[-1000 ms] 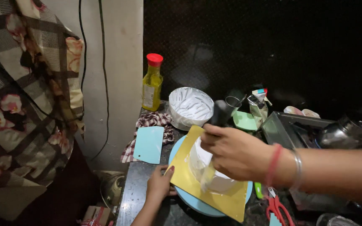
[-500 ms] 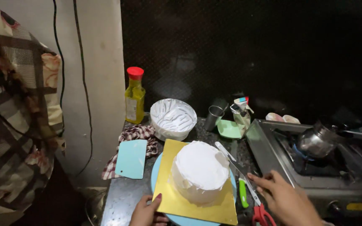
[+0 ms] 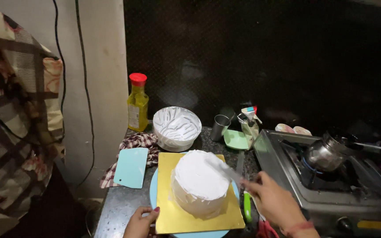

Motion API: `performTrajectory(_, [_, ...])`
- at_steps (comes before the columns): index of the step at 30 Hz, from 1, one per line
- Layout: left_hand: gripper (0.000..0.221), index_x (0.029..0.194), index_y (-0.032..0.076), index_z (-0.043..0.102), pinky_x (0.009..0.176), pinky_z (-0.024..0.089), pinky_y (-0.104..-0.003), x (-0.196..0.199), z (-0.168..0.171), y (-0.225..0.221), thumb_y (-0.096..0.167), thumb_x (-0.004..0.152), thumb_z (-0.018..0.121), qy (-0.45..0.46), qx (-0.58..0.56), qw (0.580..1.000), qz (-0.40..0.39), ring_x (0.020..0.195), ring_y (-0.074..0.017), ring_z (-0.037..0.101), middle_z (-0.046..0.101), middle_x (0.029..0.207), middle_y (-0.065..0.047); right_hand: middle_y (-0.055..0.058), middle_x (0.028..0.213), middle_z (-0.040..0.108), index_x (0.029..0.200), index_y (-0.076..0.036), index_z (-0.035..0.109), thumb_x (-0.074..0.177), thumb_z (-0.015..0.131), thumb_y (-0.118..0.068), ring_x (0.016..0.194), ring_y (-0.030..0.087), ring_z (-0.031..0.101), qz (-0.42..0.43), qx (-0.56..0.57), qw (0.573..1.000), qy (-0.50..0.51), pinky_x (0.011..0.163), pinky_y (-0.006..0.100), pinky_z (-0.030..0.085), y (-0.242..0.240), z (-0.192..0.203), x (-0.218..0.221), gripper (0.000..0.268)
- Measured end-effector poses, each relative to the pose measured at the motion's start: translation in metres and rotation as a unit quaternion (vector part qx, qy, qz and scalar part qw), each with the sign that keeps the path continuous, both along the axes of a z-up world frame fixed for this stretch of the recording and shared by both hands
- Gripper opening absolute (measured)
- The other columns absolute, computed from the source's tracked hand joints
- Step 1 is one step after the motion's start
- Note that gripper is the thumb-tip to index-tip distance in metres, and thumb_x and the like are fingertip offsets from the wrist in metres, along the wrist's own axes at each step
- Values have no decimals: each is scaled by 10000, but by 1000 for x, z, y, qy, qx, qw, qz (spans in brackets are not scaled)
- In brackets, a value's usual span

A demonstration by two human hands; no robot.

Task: The person is icing and smoothing a round cake on a turntable using a spatula and scrapers.

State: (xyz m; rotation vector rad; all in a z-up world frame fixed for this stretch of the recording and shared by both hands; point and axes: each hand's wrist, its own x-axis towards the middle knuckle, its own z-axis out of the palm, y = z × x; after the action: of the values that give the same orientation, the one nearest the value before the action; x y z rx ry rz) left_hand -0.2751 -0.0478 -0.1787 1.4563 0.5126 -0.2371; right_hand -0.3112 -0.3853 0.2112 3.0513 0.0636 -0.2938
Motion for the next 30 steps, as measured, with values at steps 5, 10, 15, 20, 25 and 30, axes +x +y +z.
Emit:
performTrajectory(5, [445, 1205, 68, 561, 497, 486, -422, -29, 72, -22, 259, 863, 773, 74, -123, 987, 75, 574, -298, 620, 699, 836, -214, -8, 1119, 578, 1349, -459, 655, 972, 565, -304, 982, 176, 679, 83, 68, 994, -3, 834, 380, 559, -5, -18, 13, 418])
performTrajectory(10, [506, 1152, -71, 555, 537, 640, -435, -26, 54, -21, 238, 855, 822, 17, -106, 993, 52, 614, -297, 741, 734, 810, -231, -36, 1189, 606, 1388, -476, 701, 918, 606, -286, 966, 164, 699, 204, 206, 955, 54, 818, 379, 559, -13, -13, 31, 516])
performTrajectory(15, [358, 1164, 69, 513, 530, 587, -444, -33, 115, -18, 194, 901, 722, 135, -166, 971, 108, 624, -327, 667, 636, 798, -202, -43, 1211, 550, 1387, -492, 599, 944, 578, -215, 1000, 174, 668, 90, 28, 995, 23, 855, 348, 556, -1, -6, 39, 523])
performTrajectory(20, [528, 1139, -145, 594, 650, 646, -404, 8, -107, -13, 203, 876, 892, 25, -102, 994, 34, 685, -335, 767, 673, 903, -294, -83, 1157, 598, 1389, -532, 654, 944, 555, -303, 939, 133, 705, 136, 148, 976, 82, 802, 334, 572, -13, 3, 23, 510])
performTrajectory(25, [637, 1279, 37, 609, 791, 631, -447, -11, -27, -6, 462, 805, 624, 34, -258, 965, 40, 823, -324, 762, 745, 1098, -213, -53, 1167, 601, 1333, -476, 660, 1009, 564, -383, 958, 126, 689, 1, 36, 999, 1, 836, 336, 560, -31, -18, 20, 351])
performTrajectory(30, [826, 1329, 55, 554, 776, 607, -484, -50, 147, -11, 743, 880, 463, 149, -243, 943, 170, 860, -354, 722, 703, 1103, -250, -99, 1271, 599, 1439, -497, 674, 940, 627, -293, 1015, 82, 697, 196, 144, 966, 86, 824, 346, 547, -31, -32, 8, 541])
